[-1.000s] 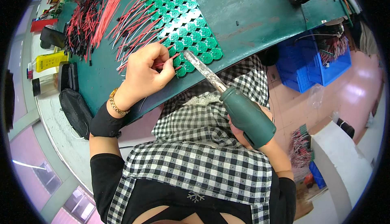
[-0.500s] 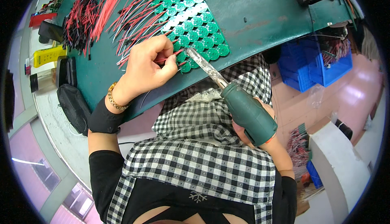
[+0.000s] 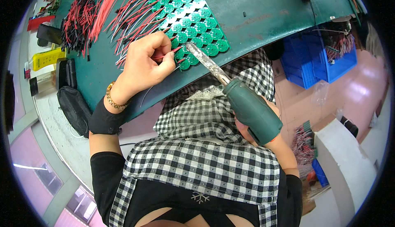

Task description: The person picks wires from piles on the workbench and solders each wire onto an electronic circuit board panel using a soldering iron.

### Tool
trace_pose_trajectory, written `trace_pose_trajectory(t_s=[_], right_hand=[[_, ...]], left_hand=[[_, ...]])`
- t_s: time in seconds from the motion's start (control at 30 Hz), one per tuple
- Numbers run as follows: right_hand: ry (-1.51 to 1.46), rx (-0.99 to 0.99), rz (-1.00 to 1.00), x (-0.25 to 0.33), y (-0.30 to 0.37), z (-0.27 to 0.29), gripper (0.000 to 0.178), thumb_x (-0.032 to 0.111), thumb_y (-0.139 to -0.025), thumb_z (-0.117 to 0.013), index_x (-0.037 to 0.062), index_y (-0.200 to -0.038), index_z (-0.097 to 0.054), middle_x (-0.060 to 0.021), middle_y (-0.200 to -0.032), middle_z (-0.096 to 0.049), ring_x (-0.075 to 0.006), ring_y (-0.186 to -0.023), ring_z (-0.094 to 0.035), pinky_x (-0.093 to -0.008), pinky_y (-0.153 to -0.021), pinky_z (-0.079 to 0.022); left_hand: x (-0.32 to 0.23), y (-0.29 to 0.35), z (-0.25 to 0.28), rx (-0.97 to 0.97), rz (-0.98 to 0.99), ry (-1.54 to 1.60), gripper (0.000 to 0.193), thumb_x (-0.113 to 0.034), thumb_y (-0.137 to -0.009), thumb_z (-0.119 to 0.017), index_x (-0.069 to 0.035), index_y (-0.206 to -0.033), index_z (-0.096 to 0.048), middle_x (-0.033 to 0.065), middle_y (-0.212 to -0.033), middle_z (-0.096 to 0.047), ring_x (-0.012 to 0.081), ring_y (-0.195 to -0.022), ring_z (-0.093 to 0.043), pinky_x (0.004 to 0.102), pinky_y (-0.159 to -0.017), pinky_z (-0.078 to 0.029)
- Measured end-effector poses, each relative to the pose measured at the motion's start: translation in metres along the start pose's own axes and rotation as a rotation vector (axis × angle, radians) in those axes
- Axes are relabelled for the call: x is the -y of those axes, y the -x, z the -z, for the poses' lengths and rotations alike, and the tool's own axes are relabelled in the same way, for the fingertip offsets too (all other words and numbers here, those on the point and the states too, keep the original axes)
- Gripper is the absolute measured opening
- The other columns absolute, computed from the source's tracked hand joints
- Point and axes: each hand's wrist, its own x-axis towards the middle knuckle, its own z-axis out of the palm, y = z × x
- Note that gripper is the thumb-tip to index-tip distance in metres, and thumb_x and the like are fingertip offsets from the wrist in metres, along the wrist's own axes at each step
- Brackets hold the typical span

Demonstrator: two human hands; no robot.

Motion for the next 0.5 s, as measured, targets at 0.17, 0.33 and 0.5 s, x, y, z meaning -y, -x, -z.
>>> trace_pose_trajectory(t_s=[0.17, 0.33, 0.5], right_hand=[[0.148, 0.093, 0.006, 0.009, -0.008, -0.001, 0.025, 0.01, -0.072, -0.067, 0.0019, -0.096, -0.064, -0.0123, -0.095, -0.064, -0.0235, -0.076, -0.065, -0.029, -0.065, -0.052], [0.037, 0.091, 0.115, 0.008, -0.005, -0.006, 0.025, 0.007, -0.075, -0.066, 0.0003, -0.099, -0.063, -0.0135, -0.088, -0.065, -0.0231, -0.074, -0.065, -0.0293, -0.066, -0.053], [-0.578, -0.054, -0.149, 0.009, 0.001, -0.016, 0.026, 0.003, -0.079, -0.067, -0.0043, -0.103, -0.061, -0.0138, -0.088, -0.066, -0.0188, -0.077, -0.066, -0.028, -0.071, -0.055]], left_hand=[[0.0, 0.001, 0.003, 0.028, 0.034, -0.039, 0.011, -0.004, -0.067, -0.061, -0.004, -0.069, -0.05, 0.0061, -0.06, -0.053, 0.0161, -0.05, -0.053, 0.028, -0.047, -0.044], [0.007, 0.005, 0.0, 0.005, -0.022, 0.014, 0.014, -0.002, -0.071, -0.061, -0.002, -0.069, -0.047, 0.0003, -0.059, -0.044, 0.0046, -0.048, -0.038, 0.0223, -0.044, -0.031], [0.008, 0.006, 0.001, 0.031, -0.009, 0.011, 0.014, -0.002, -0.072, -0.061, -0.002, -0.069, -0.047, -0.0007, -0.06, -0.044, 0.0035, -0.049, -0.037, 0.0214, -0.044, -0.031]])
